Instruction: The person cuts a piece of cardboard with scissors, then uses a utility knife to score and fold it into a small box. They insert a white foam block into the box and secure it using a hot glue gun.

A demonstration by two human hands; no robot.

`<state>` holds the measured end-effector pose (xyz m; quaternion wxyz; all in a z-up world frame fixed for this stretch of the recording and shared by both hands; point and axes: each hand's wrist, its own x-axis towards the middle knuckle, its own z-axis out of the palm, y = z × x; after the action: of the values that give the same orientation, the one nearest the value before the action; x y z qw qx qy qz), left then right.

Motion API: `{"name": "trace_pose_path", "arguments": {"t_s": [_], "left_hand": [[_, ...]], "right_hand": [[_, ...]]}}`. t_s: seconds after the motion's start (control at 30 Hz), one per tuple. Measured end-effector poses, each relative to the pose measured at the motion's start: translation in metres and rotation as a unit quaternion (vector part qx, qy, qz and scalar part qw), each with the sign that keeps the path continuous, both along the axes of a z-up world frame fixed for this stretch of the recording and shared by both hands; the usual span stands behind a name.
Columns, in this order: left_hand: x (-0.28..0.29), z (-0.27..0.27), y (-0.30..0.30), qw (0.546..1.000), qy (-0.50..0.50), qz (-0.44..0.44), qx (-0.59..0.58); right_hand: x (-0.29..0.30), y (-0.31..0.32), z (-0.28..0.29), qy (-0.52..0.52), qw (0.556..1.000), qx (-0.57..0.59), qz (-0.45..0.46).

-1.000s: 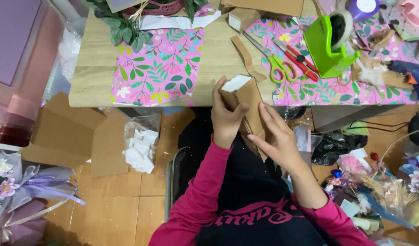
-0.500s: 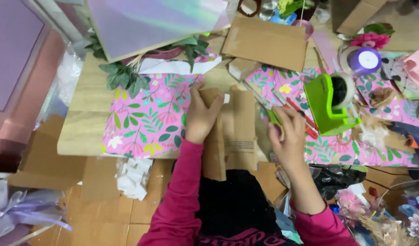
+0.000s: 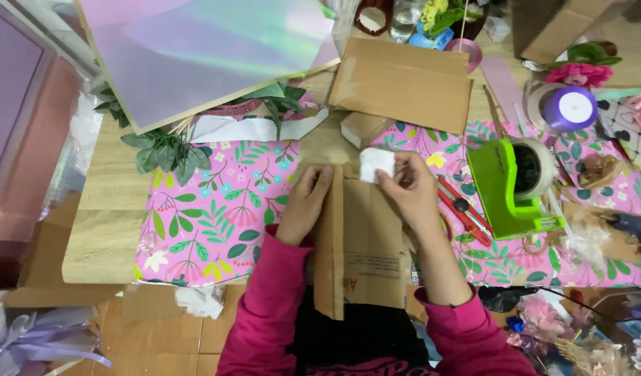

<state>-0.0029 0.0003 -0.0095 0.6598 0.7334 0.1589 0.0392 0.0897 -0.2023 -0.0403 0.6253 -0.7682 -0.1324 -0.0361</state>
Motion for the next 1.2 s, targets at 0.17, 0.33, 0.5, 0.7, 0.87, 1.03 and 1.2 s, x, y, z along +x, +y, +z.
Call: {"name": "trace_pose_path", "arguments": {"t_s": [0.17,0.33,0.5,0.7,0.87,1.03,1.2], "left_hand": [[-0.027,-0.021,-0.001,0.992,-0.107,0.046,-0.043],[-0.094,0.039,-0.002,0.984,-0.167,0.06,0.021],[-0.14,0.054,-0.011,0.956,-0.241,0.075,0.149],[-0.174,0.065,-0.036,0.94,-0.283,0.087,0.167],[-0.204,0.049,-0.052,0.934,-0.301,0.075,0.179],[-0.226,0.03,-0.059,0.937,-0.306,0.046,0.161],[-0.241,0.018,-0.076,0.927,-0.296,0.005,0.232]], "right_hand": [[0.016,-0.009,0.009,-0.192,0.96,-0.161,-0.125],[-0.007,0.017,0.023,-0.234,0.892,-0.385,-0.042],[-0.053,0.017,0.062,-0.213,0.89,-0.394,0.084],[-0.184,-0.002,0.116,-0.144,0.963,-0.088,0.211],[-0.224,-0.019,0.115,-0.12,0.965,-0.103,0.21],[-0.249,-0.032,0.107,-0.084,0.964,-0.089,0.238],[-0.277,-0.039,0.111,-0.267,0.924,-0.222,0.158]]}}
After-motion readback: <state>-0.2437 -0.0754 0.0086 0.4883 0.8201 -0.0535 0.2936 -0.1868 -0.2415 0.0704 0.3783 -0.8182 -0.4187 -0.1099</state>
